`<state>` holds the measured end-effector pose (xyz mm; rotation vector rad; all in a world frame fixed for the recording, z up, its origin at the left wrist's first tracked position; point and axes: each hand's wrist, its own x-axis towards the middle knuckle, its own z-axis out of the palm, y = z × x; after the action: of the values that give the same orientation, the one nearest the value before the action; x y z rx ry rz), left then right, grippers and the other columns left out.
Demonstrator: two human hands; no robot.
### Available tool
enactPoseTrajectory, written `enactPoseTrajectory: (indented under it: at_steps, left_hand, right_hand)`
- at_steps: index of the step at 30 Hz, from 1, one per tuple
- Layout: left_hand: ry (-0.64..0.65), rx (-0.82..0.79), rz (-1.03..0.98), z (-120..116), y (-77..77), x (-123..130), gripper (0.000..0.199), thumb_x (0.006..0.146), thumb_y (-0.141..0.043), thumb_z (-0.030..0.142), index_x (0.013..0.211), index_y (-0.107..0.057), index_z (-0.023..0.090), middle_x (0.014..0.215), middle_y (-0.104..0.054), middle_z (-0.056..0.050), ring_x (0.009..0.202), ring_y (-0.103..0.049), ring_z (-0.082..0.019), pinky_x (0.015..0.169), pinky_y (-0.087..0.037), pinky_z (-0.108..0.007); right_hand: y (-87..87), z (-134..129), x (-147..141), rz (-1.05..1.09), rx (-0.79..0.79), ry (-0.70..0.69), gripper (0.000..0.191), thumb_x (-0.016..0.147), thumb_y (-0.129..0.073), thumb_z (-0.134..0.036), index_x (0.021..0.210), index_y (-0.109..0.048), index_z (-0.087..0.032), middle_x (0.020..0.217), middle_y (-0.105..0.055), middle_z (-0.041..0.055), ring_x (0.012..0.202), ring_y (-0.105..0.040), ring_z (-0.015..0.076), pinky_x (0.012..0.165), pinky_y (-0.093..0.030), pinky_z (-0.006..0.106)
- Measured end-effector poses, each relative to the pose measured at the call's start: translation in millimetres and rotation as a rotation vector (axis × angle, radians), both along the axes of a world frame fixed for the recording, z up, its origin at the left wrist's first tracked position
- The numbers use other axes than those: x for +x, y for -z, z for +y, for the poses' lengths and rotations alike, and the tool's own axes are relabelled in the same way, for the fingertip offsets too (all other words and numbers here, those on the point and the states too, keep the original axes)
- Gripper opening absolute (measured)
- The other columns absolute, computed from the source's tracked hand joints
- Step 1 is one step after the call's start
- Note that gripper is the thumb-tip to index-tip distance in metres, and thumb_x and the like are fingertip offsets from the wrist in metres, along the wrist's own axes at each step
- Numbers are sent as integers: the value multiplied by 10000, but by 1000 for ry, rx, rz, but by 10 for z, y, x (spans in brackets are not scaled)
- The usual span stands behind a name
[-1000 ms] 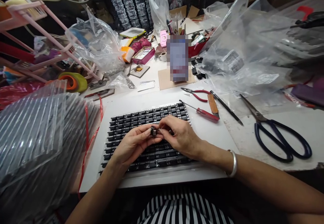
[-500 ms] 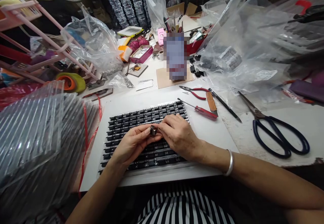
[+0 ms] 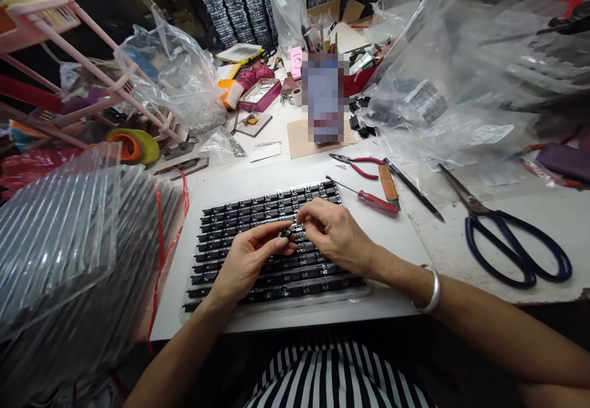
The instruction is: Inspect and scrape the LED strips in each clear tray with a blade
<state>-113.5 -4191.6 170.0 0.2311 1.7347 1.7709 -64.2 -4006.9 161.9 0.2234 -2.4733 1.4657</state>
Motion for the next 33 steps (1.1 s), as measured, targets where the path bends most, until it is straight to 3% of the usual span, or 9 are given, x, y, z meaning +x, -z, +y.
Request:
enactPoseTrajectory:
  at_steps: [9, 19, 28, 33]
  left_hand:
    - [24, -22, 62, -1, 28, 5, 368, 725, -761, 269, 1061, -677, 143, 733, -725, -27, 712, -679, -139, 747, -548, -247]
    - [7, -98, 330, 11, 48, 37, 259, 722, -760, 237, 974, -706, 201, 894, -669, -12, 761, -588, -109, 710, -491, -208]
    - [47, -156, 392, 6, 95, 33, 302, 720, -768, 280, 998, -697, 186, 899, -656, -30, 747, -561, -123, 687, -481, -234]
    - [34, -143, 302, 34, 46, 51, 300, 708, -766, 268, 980, -694, 164, 845, -663, -29, 708, -595, -122, 657, -497, -230]
  right_hand:
    - [31, -9, 6, -26, 28, -53, 156, 829, -489, -87, 847, -630, -151, 800, -567, 38, 729, -547, 126, 643, -446, 271]
    - [69, -39, 7, -25, 19, -88, 70, 850, -570, -156, 856, -635, -131, 806, -539, 21, 639, -531, 76, 581, -446, 222]
    - [135, -60, 8, 138, 143, -66, 60, 854, -563, -118, 817, -610, -123, 772, -526, 19, 642, -507, 79, 581, -428, 214]
    - [152, -72, 17, 299, 267, -49, 151, 895, -491, -112, 793, -603, -115, 792, -529, 61, 706, -500, 122, 620, -445, 256]
